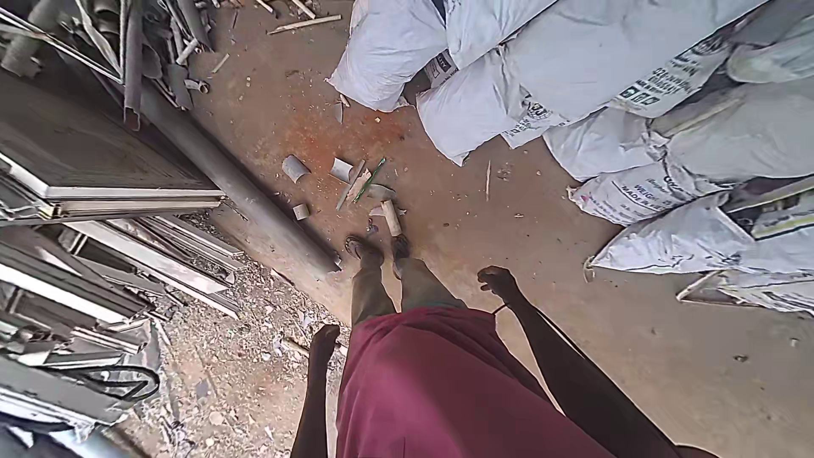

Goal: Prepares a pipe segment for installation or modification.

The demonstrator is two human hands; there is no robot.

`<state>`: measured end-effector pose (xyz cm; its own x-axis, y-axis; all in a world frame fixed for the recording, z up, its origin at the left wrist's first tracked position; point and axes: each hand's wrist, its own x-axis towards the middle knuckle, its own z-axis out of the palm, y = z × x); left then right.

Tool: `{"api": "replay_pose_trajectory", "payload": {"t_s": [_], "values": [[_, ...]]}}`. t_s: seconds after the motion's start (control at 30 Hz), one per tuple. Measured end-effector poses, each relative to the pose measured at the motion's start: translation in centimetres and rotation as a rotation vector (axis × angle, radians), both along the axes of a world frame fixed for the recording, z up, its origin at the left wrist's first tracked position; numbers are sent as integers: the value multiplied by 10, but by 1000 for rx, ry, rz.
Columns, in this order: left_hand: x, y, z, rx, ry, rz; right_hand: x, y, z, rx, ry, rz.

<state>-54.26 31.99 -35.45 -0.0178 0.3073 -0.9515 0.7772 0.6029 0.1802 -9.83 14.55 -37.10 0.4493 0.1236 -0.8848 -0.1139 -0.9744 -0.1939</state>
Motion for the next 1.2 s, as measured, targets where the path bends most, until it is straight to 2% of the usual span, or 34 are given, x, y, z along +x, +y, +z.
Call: {"api": "replay_pose_trajectory", "payload": {"t_s": [0.17,0.3,0.47,0.67,0.9,0.97,1.03,1.13,1.2], "values": [[-12,37,-24,-18,-11,-155,-15,30,13,32,-41,-51],[-16,71,-30,-26,45,-247,-28,45,13,76,-35,-56],[6,104,-26,3,35,-206,-18,45,11,18,-10,-7],[65,119,-25,30,-1,-159,36,63,-12,-1,3,51],[133,118,-29,16,-12,-148,109,135,-66,61,28,114],[141,113,-34,-9,-23,-154,120,152,-75,44,27,202],[151,116,-53,-29,-37,-152,131,178,-91,2,17,376],[161,123,-98,-73,-54,-157,136,218,-124,-91,9,650],[165,124,-130,-101,-61,-148,130,243,-150,-107,-6,732]]}}
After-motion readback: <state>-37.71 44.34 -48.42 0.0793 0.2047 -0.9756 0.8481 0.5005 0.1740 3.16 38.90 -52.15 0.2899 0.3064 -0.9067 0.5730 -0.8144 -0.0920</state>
